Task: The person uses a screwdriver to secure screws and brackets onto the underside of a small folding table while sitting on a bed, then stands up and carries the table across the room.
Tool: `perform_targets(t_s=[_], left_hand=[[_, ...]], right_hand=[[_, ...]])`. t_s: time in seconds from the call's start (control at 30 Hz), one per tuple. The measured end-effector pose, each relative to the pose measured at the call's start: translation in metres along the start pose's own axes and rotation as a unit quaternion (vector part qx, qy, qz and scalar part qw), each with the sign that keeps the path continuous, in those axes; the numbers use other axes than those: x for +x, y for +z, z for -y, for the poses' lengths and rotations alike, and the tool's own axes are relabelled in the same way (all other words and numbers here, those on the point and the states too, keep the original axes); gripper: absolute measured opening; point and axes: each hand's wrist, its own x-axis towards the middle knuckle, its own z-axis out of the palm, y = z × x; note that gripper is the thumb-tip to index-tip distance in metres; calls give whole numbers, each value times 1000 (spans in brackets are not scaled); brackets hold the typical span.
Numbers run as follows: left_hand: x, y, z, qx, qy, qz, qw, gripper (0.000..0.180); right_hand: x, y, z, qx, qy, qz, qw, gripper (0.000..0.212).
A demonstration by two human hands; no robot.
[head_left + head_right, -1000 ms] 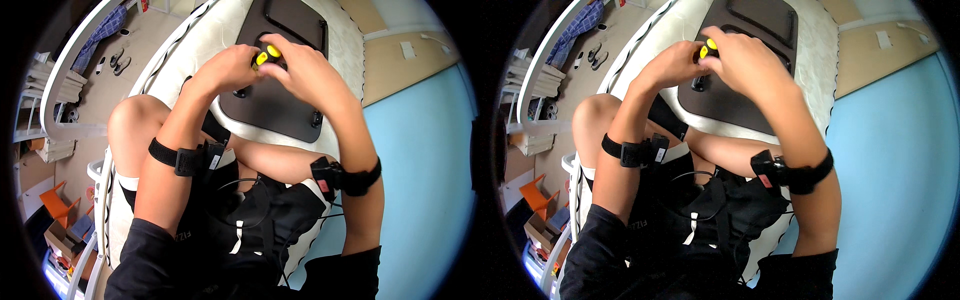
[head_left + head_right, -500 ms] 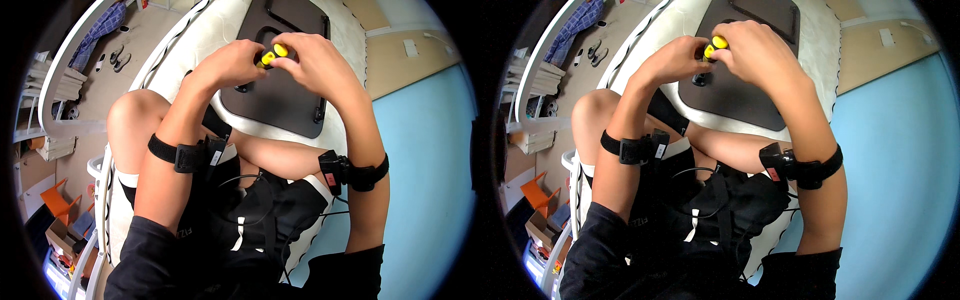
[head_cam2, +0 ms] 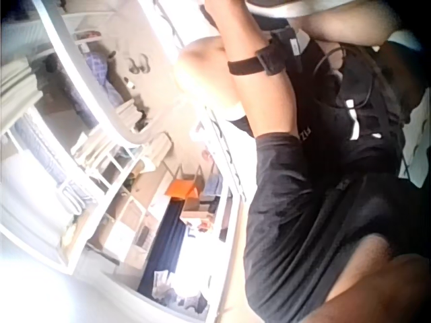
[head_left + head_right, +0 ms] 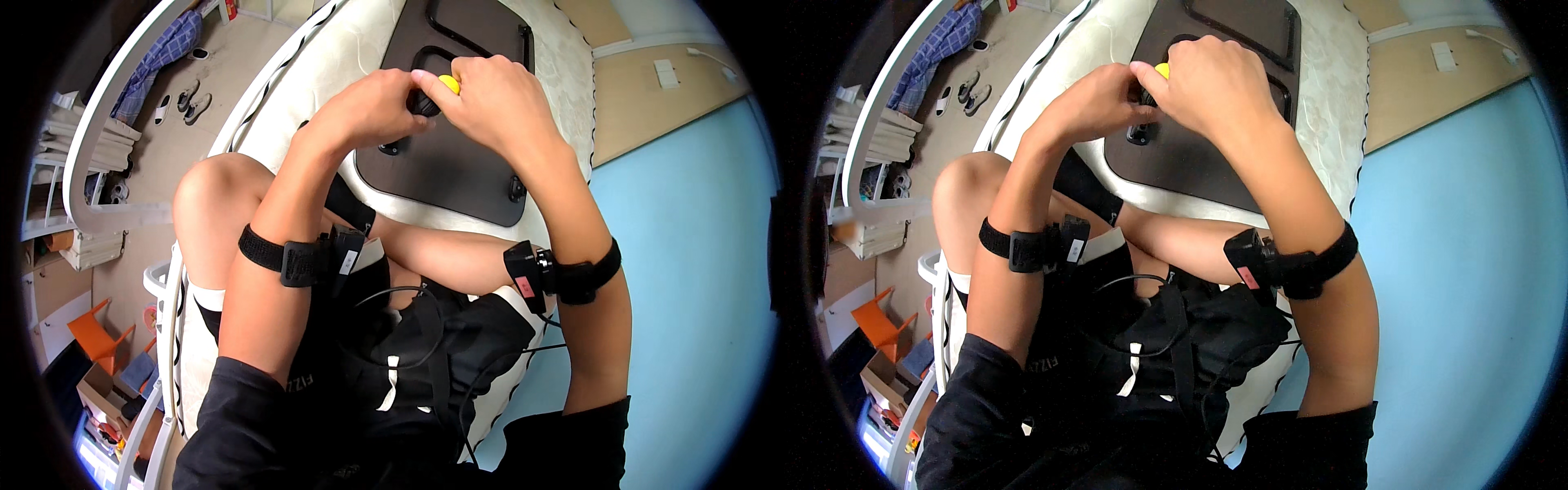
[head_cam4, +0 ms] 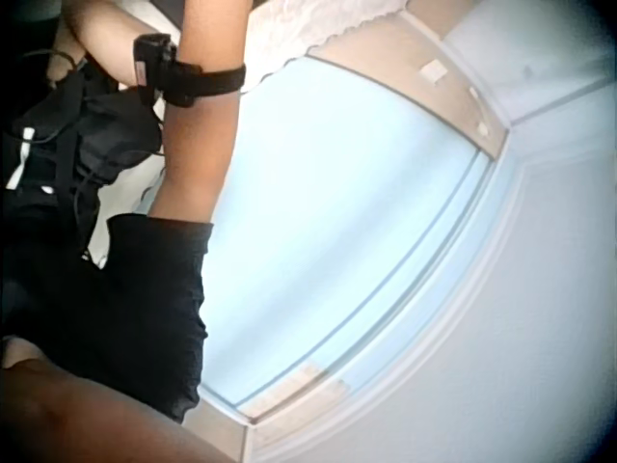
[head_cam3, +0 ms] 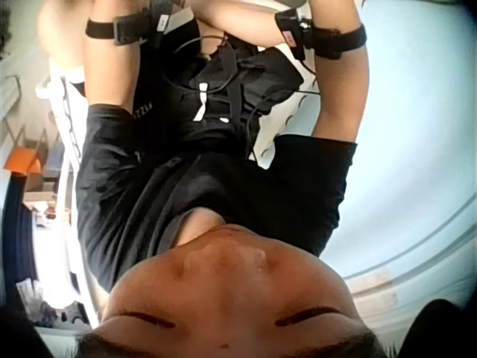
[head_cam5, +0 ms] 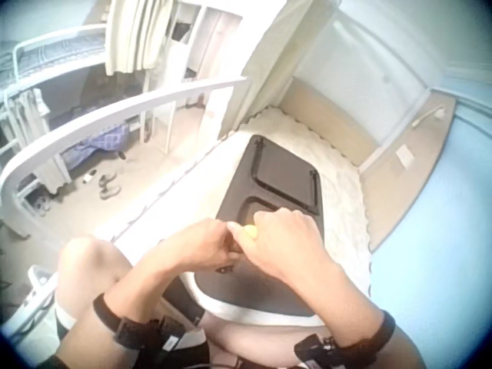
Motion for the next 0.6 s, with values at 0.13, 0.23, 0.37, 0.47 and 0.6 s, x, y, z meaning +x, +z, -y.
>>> perform_targets(t_s=[0.13,0.23,0.37,0.47,0.6], left_hand=[[-2,-1,7,-51,32,-40,997,29],[-1,8,14,-37,68,-78,994,28],[-1,1,8,-70,23,-29,997,32],[-3,0,7,-41,38,-48,997,33],[-2,5,6,-46,30,-34,998,34]], right_hand=[[-8,1,-11,99,-80,-46,991,37],[-4,-1,-8,90,-87,-20,992,35],[-8,8,6,52,28,25,998,32],[-12,3,-3,95,-79,-91,988,28],[-11,9,-4,81,-156,-108,978,25]])
